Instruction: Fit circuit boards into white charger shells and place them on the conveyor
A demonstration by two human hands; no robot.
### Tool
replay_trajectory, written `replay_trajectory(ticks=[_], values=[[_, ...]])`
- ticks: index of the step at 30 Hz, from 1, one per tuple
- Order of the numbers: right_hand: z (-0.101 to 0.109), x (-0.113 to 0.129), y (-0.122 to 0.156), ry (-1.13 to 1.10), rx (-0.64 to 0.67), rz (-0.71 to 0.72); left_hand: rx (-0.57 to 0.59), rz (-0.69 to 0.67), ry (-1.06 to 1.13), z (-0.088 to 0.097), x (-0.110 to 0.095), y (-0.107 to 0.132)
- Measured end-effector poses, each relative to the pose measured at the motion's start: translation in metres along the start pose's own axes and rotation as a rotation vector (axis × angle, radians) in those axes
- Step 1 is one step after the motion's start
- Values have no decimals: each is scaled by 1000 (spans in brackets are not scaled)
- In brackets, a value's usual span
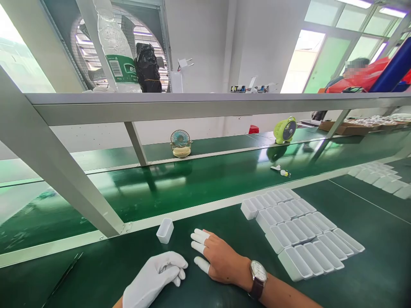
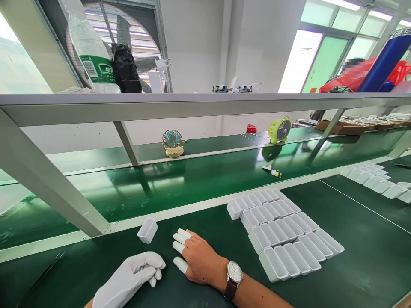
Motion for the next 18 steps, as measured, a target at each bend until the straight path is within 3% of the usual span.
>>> replay_trajectory(ticks=[5, 12, 18], values=[[-5, -1, 1, 4, -19, -6, 141, -57, 238, -4, -9, 3], [-9, -4, 10, 29, -58, 43, 405, 152, 281, 2, -21, 17], [-13, -4, 14, 31, -45, 57, 412, 141, 306, 3, -18, 22]])
Point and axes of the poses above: each hand's wrist, its own y-axis away from the middle knuckle, its own z-axis out of the back of the hand, x = y × z, the point moved 2 cm from there along -y, towards the middle knuckle, and after that the axes turned 2 degrees about z, right-handed, at the moved point
